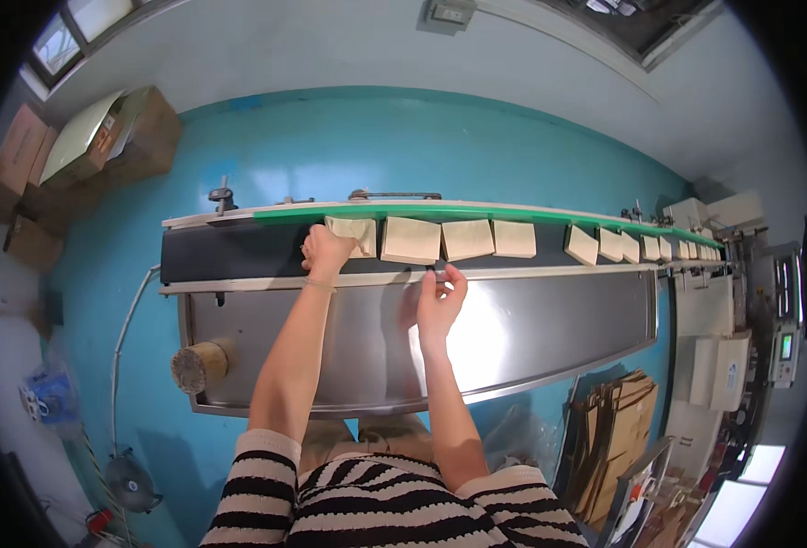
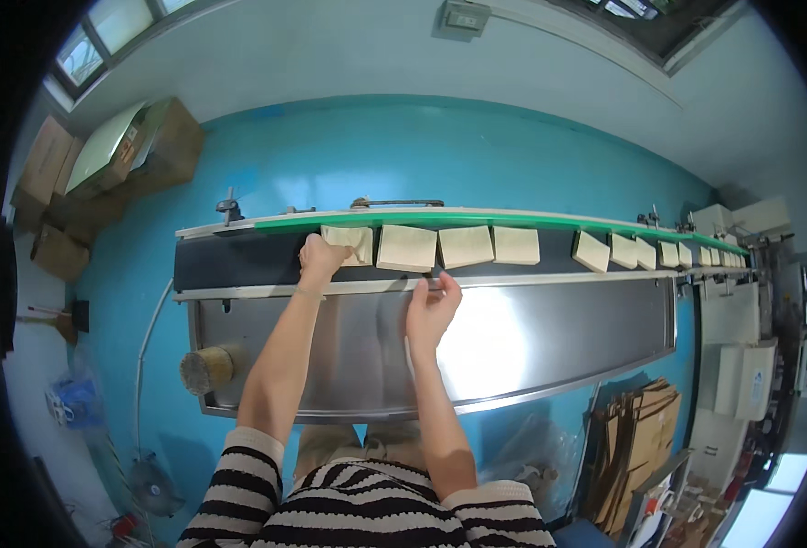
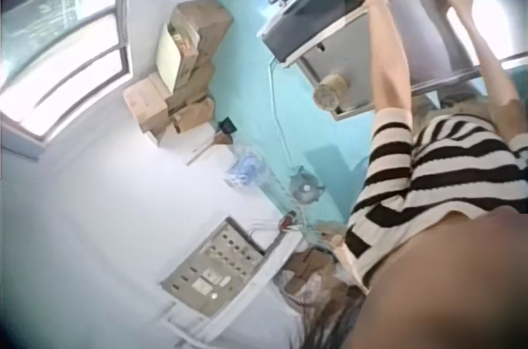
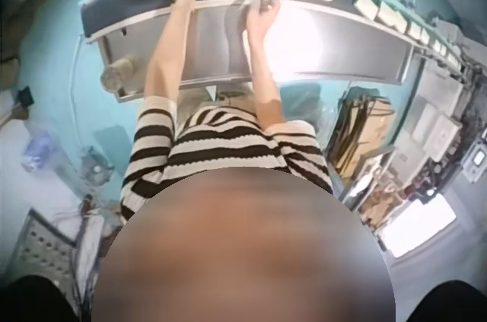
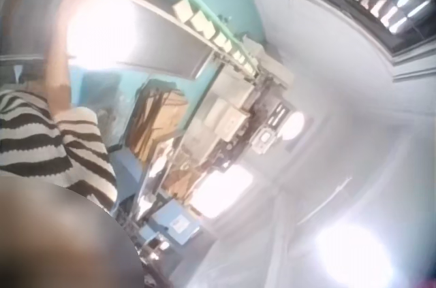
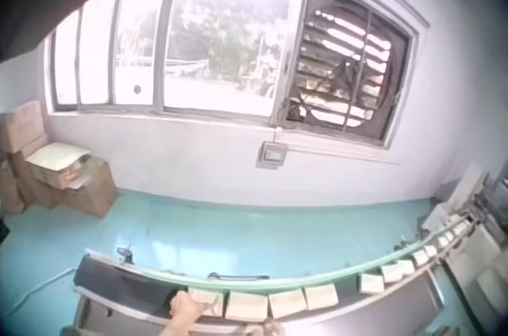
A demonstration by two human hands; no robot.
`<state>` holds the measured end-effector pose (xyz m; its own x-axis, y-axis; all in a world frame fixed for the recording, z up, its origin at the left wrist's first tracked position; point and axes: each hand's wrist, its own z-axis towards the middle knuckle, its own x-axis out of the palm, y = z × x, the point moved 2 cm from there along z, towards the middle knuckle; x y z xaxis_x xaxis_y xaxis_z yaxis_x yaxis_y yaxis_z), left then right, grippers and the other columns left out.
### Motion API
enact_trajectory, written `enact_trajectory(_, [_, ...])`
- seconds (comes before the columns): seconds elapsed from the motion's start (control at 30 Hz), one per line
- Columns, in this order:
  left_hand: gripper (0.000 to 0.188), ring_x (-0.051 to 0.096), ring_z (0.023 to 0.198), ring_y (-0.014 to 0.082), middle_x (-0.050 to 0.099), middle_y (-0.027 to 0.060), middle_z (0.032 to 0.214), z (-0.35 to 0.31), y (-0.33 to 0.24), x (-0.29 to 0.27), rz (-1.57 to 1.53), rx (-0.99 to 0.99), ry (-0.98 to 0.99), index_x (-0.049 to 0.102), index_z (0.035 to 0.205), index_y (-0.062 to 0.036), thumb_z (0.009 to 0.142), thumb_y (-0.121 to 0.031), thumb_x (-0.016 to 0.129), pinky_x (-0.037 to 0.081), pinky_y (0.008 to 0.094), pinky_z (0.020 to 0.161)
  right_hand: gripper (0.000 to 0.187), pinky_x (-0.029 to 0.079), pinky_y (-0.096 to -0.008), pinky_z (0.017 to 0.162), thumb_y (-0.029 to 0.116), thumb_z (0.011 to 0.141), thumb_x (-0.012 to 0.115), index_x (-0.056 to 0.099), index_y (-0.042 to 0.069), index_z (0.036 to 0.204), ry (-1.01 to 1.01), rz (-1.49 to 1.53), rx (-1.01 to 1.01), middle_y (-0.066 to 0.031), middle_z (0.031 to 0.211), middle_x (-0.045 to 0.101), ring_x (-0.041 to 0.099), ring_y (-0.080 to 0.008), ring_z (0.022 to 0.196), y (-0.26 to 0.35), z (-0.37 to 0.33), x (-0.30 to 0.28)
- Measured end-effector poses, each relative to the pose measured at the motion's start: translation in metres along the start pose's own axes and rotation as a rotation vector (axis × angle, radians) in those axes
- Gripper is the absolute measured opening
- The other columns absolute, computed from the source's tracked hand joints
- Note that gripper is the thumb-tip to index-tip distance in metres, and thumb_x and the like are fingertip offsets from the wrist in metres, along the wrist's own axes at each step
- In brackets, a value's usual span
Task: The person is sorting stacks of paper envelopes and placing them onto a moving conveyor belt system in an industrial setting.
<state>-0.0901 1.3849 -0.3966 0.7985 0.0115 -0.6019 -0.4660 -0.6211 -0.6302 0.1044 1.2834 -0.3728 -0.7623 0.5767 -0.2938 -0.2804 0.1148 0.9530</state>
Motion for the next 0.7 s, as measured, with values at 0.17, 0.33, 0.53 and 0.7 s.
enact_trajectory(0.17, [0.057,0.047,0.118,0.0465,0.052,0.0301,0.115,-0.014,-0.007,0.03,0.02,0.288,-0.194,0.049,0.104,0.0051,0.065,-0.02,0.081,0.045,0.0494,0.094,0.04,0.045,-0.0392,0.08,0.025,0.087,0.067,0.054,-0.004,0.112,-0.166,-0.307,-0.115,-0.018,0.103,0.052,0.054,-0.03,0.09,-0.012,0.037,0.014])
enact_trajectory(0.33, [0.053,0.058,0.105,0.0406,0.06,0.0264,0.107,-0.008,-0.03,0.037,-0.129,0.328,-0.136,0.051,0.107,0.0023,0.067,-0.016,0.079,0.048,0.0443,0.09,0.037,0.045,-0.0424,0.081,0.027,0.085,0.067,0.058,-0.002,0.105,-0.118,-0.453,-0.044,-0.0202,0.103,0.053,0.056,-0.0355,0.087,-0.023,0.078,0.005])
enact_trajectory(0.53, [0.051,0.065,0.096,0.0227,0.066,0.0078,0.108,-0.007,-0.026,0.016,-0.728,0.356,0.394,0.055,0.122,0.0012,0.078,-0.013,0.075,0.051,0.036,0.085,0.046,0.046,-0.0443,0.087,0.032,0.079,0.072,0.057,-0.004,0.105,-0.18,-0.496,-0.043,-0.0206,0.108,0.052,0.056,-0.0387,0.091,-0.016,0.095,0.008])
enact_trajectory(0.7, [0.038,0.06,0.107,0.0192,0.061,0.0053,0.118,-0.018,-0.006,0.0,-1.458,0.122,0.947,0.052,0.127,-0.0078,0.093,-0.021,0.062,0.052,0.038,0.083,0.052,0.045,-0.0461,0.089,0.03,0.074,0.074,0.056,-0.007,0.106,-0.218,-0.501,-0.013,-0.0224,0.11,0.051,0.054,-0.0392,0.1,-0.016,0.147,-0.008])
